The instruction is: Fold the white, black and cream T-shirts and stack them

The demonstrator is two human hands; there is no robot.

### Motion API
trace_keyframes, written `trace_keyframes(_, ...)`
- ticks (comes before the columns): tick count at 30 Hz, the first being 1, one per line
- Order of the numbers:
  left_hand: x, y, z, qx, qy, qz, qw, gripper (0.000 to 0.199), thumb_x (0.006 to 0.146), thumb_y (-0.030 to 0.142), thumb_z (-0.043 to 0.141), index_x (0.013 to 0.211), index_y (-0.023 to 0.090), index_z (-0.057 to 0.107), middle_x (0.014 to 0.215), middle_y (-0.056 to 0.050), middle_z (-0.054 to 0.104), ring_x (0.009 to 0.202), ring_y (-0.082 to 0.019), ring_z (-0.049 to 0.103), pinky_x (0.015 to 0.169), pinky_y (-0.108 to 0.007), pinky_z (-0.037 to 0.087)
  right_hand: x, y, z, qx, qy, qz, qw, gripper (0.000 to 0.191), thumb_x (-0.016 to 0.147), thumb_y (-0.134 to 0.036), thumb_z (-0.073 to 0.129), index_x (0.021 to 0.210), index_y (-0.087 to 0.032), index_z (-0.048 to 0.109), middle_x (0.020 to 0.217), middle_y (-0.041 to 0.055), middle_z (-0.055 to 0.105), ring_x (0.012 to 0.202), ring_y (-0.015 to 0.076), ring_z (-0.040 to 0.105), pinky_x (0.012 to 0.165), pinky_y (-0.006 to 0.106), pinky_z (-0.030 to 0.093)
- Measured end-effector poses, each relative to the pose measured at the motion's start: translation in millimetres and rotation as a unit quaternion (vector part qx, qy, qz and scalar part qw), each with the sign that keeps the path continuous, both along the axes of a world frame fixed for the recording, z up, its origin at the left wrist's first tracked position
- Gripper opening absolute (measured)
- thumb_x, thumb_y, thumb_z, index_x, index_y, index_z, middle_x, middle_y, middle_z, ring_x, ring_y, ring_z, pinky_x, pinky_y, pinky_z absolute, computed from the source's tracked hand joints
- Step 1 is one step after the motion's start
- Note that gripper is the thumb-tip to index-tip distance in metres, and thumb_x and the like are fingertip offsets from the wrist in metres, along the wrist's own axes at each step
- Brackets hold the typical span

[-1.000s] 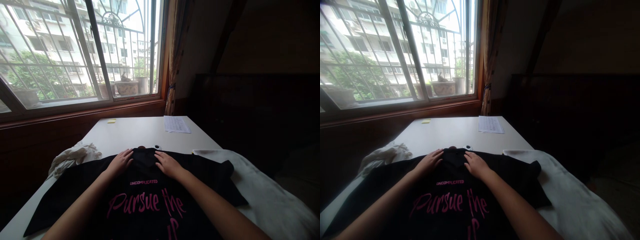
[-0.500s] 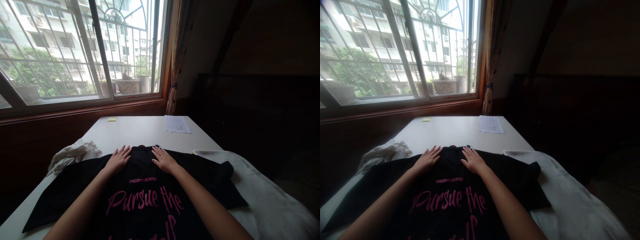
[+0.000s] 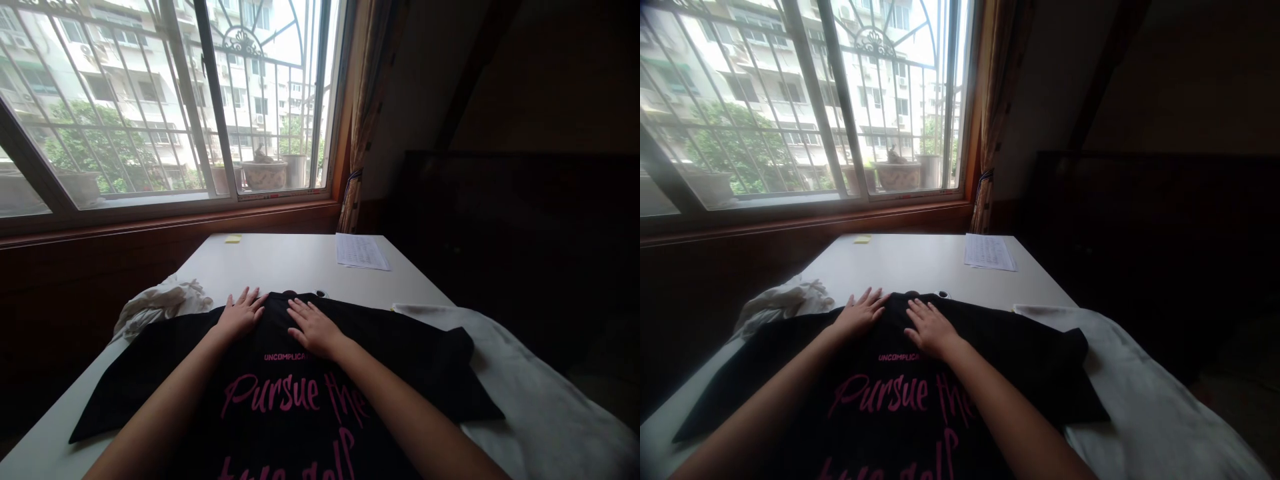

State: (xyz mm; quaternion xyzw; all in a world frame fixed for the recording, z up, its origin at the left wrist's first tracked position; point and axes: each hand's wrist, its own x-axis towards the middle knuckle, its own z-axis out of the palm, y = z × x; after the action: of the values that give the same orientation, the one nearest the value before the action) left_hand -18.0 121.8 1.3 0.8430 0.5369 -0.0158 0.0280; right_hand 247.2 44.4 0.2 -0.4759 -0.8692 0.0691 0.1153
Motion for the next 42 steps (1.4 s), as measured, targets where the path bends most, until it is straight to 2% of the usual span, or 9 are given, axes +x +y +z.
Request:
trace_keyframes(3, 3, 1, 3.4, 0.015, 0.002, -0.023, 1.000, 0.056, 0.105, 0.038, 0.032, 0.161, 0.032, 0.026, 0.171, -0.004, 0.012, 0.157, -0.037, 0.008, 0.117, -0.073, 0.018, -17, -12, -3.0, -0.020, 0.005, 0.052, 0.998, 0.070, 0.103, -0.060, 0.035, 0.160, -0.020, 0.032, 0.168, 0.0067, 0.024, 0.157, 0.0224, 0.017, 0.128, 0.045, 0.013)
trace_keyframes(6, 10, -5, -0.4, 0.066, -0.020, -0.086, 0.994, 0.056, 0.104, 0.032, 0.034, 0.160, 0.027, 0.032, 0.171, -0.005, 0.013, 0.158, -0.034, 0.009, 0.120, -0.068, 0.019, -20, -15, -4.8, -0.032, 0.009, 0.044, 0.998, 0.070, 0.103, -0.062, 0.035, 0.161, -0.022, 0.031, 0.168, 0.0061, 0.023, 0.157, 0.0218, 0.016, 0.128, 0.045, 0.011)
trace_keyframes(10, 21, -18, -14.8, 0.082, -0.062, -0.145, 0.984, 0.055, 0.107, 0.042, 0.034, 0.159, 0.027, 0.033, 0.169, -0.005, 0.023, 0.157, -0.030, 0.016, 0.124, -0.060, 0.021, -9, -10, -3.0, -0.034, 0.013, 0.030, 0.999, 0.070, 0.104, -0.062, 0.030, 0.160, -0.021, 0.032, 0.167, 0.0057, 0.026, 0.157, 0.0203, 0.017, 0.128, 0.043, 0.011)
trace_keyframes(23, 26, -25, -11.5, 0.035, -0.054, -0.122, 0.990, 0.058, 0.107, 0.053, 0.030, 0.161, 0.030, 0.028, 0.169, -0.001, 0.020, 0.157, -0.026, 0.014, 0.126, -0.056, 0.014, 73, -11, -2.9, -0.004, -0.020, -0.060, 0.998, 0.057, 0.106, -0.047, 0.031, 0.157, -0.022, 0.041, 0.166, 0.0077, 0.031, 0.155, 0.0226, 0.025, 0.126, 0.046, 0.021)
trace_keyframes(27, 25, -24, -13.6, 0.036, -0.060, -0.127, 0.989, 0.060, 0.107, 0.057, 0.028, 0.161, 0.031, 0.028, 0.169, 0.000, 0.020, 0.157, -0.025, 0.014, 0.127, -0.056, 0.013, 120, -28, -0.8, 0.040, -0.033, -0.131, 0.990, 0.057, 0.100, -0.040, 0.043, 0.153, -0.020, 0.045, 0.165, 0.0102, 0.035, 0.152, 0.0281, 0.031, 0.124, 0.049, 0.027)
trace_keyframes(31, 25, -22, -15.5, 0.032, -0.058, -0.125, 0.990, 0.061, 0.106, 0.058, 0.027, 0.161, 0.030, 0.027, 0.169, 0.000, 0.019, 0.158, -0.026, 0.013, 0.126, -0.057, 0.012, 198, -57, 5.4, 0.098, -0.011, -0.245, 0.964, 0.053, 0.094, -0.041, 0.048, 0.144, -0.021, 0.054, 0.150, 0.0122, 0.052, 0.138, 0.0313, 0.048, 0.117, 0.049, 0.038)
trace_keyframes(36, 25, -21, -18.9, 0.039, -0.068, -0.124, 0.989, 0.060, 0.106, 0.057, 0.030, 0.161, 0.032, 0.028, 0.169, -0.001, 0.021, 0.157, -0.026, 0.015, 0.126, -0.057, 0.012, 293, -108, 1.1, 0.176, 0.023, -0.462, 0.869, 0.057, 0.087, -0.057, 0.053, 0.127, -0.017, 0.060, 0.125, 0.0192, 0.061, 0.118, 0.0384, 0.059, 0.104, 0.054, 0.046)
trace_keyframes(38, 25, -20, -19.2, 0.038, -0.071, -0.120, 0.989, 0.060, 0.105, 0.057, 0.032, 0.160, 0.032, 0.030, 0.168, -0.001, 0.023, 0.157, -0.027, 0.016, 0.126, -0.057, 0.013, 318, -125, -2.8, 0.150, 0.064, -0.521, 0.838, 0.063, 0.082, -0.066, 0.058, 0.121, -0.017, 0.061, 0.117, 0.0210, 0.064, 0.116, 0.0406, 0.061, 0.100, 0.053, 0.047)
trace_keyframes(42, 32, -20, -14.6, 0.047, -0.078, -0.105, 0.990, 0.057, 0.103, 0.051, 0.042, 0.156, 0.030, 0.039, 0.166, -0.004, 0.033, 0.155, -0.029, 0.025, 0.124, -0.058, 0.021, 338, -141, -3.1, 0.011, 0.178, -0.533, 0.827, 0.060, 0.072, -0.074, 0.066, 0.097, -0.019, 0.067, 0.101, 0.0200, 0.072, 0.106, 0.0397, 0.068, 0.095, 0.051, 0.051)
